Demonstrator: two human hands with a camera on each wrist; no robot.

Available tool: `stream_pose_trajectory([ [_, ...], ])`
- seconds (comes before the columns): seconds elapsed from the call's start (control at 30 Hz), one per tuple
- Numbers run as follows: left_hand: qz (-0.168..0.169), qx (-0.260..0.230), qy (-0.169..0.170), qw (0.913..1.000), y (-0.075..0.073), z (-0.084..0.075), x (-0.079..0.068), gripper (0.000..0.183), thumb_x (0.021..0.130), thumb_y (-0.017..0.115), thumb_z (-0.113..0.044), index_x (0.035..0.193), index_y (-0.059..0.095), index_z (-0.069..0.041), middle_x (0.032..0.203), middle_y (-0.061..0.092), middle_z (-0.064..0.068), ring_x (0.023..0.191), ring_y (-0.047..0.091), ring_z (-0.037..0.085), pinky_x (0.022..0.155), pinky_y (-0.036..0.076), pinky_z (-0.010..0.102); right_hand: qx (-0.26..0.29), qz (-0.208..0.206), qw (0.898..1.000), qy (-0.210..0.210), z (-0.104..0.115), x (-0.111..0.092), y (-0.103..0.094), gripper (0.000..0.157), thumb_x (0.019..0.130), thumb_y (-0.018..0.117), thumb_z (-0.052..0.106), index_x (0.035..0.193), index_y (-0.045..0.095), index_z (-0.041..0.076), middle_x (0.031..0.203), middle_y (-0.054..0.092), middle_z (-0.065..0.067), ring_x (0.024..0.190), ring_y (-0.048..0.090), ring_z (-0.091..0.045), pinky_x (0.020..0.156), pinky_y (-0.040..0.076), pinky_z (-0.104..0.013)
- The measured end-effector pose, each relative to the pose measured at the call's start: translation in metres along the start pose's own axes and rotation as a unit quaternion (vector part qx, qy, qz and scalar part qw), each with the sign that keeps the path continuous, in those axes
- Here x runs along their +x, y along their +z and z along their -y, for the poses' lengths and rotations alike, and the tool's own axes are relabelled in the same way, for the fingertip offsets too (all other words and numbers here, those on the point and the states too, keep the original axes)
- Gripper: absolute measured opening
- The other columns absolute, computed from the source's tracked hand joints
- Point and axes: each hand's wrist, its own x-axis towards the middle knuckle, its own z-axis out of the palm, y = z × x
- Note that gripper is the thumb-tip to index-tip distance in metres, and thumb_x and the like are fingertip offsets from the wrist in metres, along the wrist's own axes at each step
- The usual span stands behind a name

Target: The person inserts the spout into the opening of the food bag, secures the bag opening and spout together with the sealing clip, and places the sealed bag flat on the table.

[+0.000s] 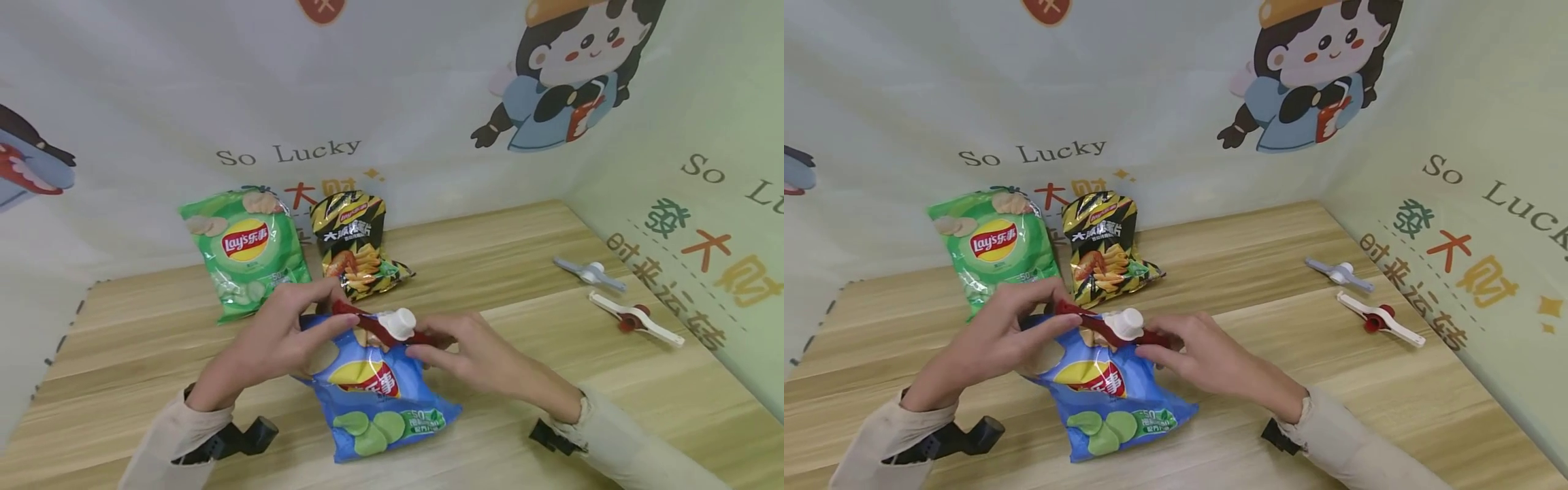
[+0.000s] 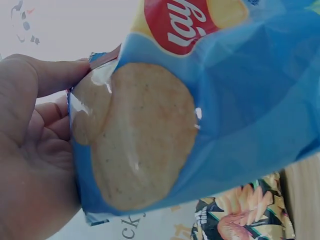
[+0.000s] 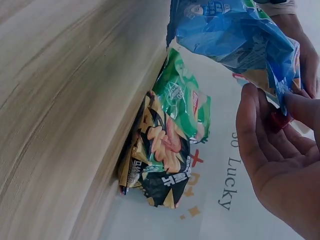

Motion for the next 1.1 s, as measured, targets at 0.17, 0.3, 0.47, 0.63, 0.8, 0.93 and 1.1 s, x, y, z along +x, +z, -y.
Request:
stream_pose_trajectory([
  [0.17, 0.015, -0.011, -0.026, 0.9995, -0.002, 0.005, -0.002, 0.010, 0.095, 0.067, -0.013, 0.090, 0.062, -0.020, 0.073, 0.052, -0.008, 0.070, 0.050, 0.012, 0.060, 0.040, 0.028, -0.012, 0.014, 1.000, -0.011, -0.004, 0.001, 0.000, 0.012, 0.099, 0.062, 0.016, 0.100, 0.070, 0.006, 0.083, 0.069, 0.003, 0.071, 0.067, -0.014, 0.066, 0.057, -0.027],
  [0.3, 0.024, -0.008, -0.032, 0.9992, -0.002, 0.005, -0.001, 0.010, 0.096, 0.067, -0.015, 0.090, 0.061, -0.021, 0.075, 0.054, -0.009, 0.071, 0.052, 0.012, 0.062, 0.042, 0.029, -0.042, 0.003, 0.999, -0.027, -0.006, -0.001, 0.000, 0.010, 0.100, 0.062, 0.017, 0.100, 0.071, 0.011, 0.077, 0.066, 0.006, 0.065, 0.060, -0.010, 0.058, 0.052, -0.026],
  [0.47, 0.046, 0.042, -0.011, 0.9980, -0.005, -0.003, 0.003, 0.014, 0.093, 0.071, -0.021, 0.087, 0.059, -0.020, 0.071, 0.051, -0.011, 0.065, 0.049, 0.008, 0.057, 0.041, 0.025, -0.048, -0.006, 0.998, -0.044, -0.010, -0.001, -0.002, 0.013, 0.099, 0.063, 0.016, 0.104, 0.073, 0.012, 0.080, 0.068, 0.007, 0.065, 0.057, -0.005, 0.057, 0.051, -0.025],
  [0.63, 0.073, 0.063, 0.012, 0.9953, -0.009, -0.008, 0.007, 0.029, 0.092, 0.072, -0.027, 0.074, 0.051, -0.020, 0.061, 0.036, -0.014, 0.055, 0.039, 0.003, 0.051, 0.031, 0.022, -0.037, -0.002, 0.998, -0.057, -0.010, -0.002, -0.006, 0.016, 0.098, 0.064, 0.012, 0.110, 0.074, 0.009, 0.096, 0.074, 0.003, 0.075, 0.066, -0.009, 0.066, 0.056, -0.025],
  [0.8, 0.111, 0.006, 0.031, 0.9934, -0.005, -0.013, 0.008, 0.039, 0.093, 0.071, -0.030, 0.067, 0.044, -0.021, 0.059, 0.029, -0.015, 0.052, 0.034, 0.001, 0.049, 0.027, 0.020, -0.021, 0.031, 0.998, -0.053, -0.009, -0.002, -0.013, 0.016, 0.098, 0.064, 0.012, 0.110, 0.074, 0.006, 0.103, 0.074, -0.002, 0.085, 0.069, -0.011, 0.073, 0.058, -0.029],
  [0.93, 0.144, -0.027, 0.043, 0.9883, -0.001, -0.016, 0.008, 0.033, 0.098, 0.064, -0.024, 0.068, 0.050, -0.021, 0.060, 0.034, -0.016, 0.051, 0.035, -0.001, 0.047, 0.028, 0.019, -0.007, 0.062, 0.997, -0.038, -0.010, -0.003, -0.016, 0.017, 0.099, 0.063, 0.018, 0.108, 0.074, 0.009, 0.101, 0.075, 0.002, 0.081, 0.069, -0.013, 0.071, 0.057, -0.029],
  [1.1, 0.177, -0.091, 0.028, 0.9796, 0.002, -0.011, 0.007, 0.032, 0.099, 0.060, -0.015, 0.068, 0.053, -0.019, 0.062, 0.040, -0.016, 0.052, 0.041, 0.000, 0.046, 0.032, 0.020, -0.008, 0.077, 0.997, -0.029, -0.009, -0.004, -0.018, 0.018, 0.099, 0.063, 0.021, 0.108, 0.074, 0.010, 0.100, 0.074, 0.004, 0.080, 0.066, -0.007, 0.071, 0.055, -0.026],
])
